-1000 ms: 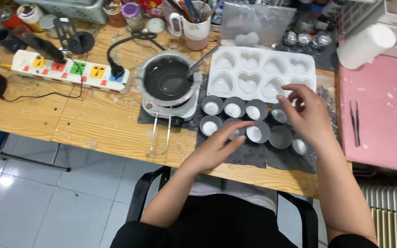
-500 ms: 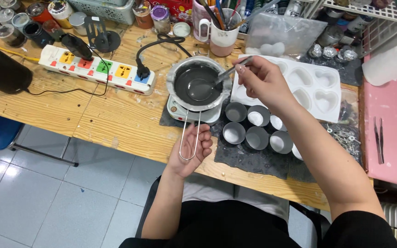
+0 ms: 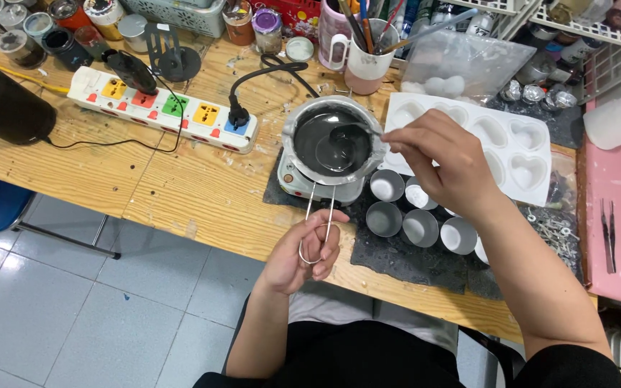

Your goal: Stirring melted wax in a heating pot and preparing candle containers.

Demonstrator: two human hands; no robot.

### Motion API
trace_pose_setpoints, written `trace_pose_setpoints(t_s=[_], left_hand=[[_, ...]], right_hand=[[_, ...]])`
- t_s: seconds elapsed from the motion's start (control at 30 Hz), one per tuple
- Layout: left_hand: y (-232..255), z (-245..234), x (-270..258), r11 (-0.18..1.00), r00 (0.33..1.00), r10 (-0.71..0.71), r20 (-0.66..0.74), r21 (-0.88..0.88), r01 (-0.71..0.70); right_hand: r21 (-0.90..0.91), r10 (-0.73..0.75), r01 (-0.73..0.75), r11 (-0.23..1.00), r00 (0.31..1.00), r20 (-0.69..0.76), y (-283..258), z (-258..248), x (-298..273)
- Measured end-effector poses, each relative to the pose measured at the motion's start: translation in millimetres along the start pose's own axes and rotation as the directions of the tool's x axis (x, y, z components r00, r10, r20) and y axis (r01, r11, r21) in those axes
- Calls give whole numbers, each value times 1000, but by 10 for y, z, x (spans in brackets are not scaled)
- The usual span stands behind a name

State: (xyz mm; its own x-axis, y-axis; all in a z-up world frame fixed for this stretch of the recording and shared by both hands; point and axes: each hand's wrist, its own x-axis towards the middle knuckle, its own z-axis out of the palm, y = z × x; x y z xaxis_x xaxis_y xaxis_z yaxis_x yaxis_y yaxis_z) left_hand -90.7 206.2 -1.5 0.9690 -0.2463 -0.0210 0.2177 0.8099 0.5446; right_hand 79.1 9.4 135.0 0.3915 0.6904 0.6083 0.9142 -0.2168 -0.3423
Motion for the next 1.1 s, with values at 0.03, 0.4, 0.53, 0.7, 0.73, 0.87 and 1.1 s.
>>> trace_pose_setpoints(t_s=[0.03,0.4,0.53,0.7,0.73,0.87,1.1], left_hand=[[12,23,4,1000,1000,-2,-1,3,2],[-6,129,52,998,998,-57,30,15,56],[-7,149,42,997,997,-71,2,43,71],[-31,124,55,997,998,-68,16,49,67],[-35,128,59,996,998,-66,19,56,65],[-3,167,59,995,997,-82,6,59,81],[28,89,85,988,991,-130,41,87,126]], right_hand=[[-1,-6,6,1000,1000,28,-5,5,7],[-27,52,-53,998,998,-30,14,105,-115],[-15,67,-67,998,998,-22,-3,188,-113],[110,206,-198,974,976,-73,32,342,-179],[189,263,-242,952,960,-98,60,387,-217],[384,556,-508,771,831,-17,85,477,-239],[568,591,-465,680,805,-48,143,460,-287]])
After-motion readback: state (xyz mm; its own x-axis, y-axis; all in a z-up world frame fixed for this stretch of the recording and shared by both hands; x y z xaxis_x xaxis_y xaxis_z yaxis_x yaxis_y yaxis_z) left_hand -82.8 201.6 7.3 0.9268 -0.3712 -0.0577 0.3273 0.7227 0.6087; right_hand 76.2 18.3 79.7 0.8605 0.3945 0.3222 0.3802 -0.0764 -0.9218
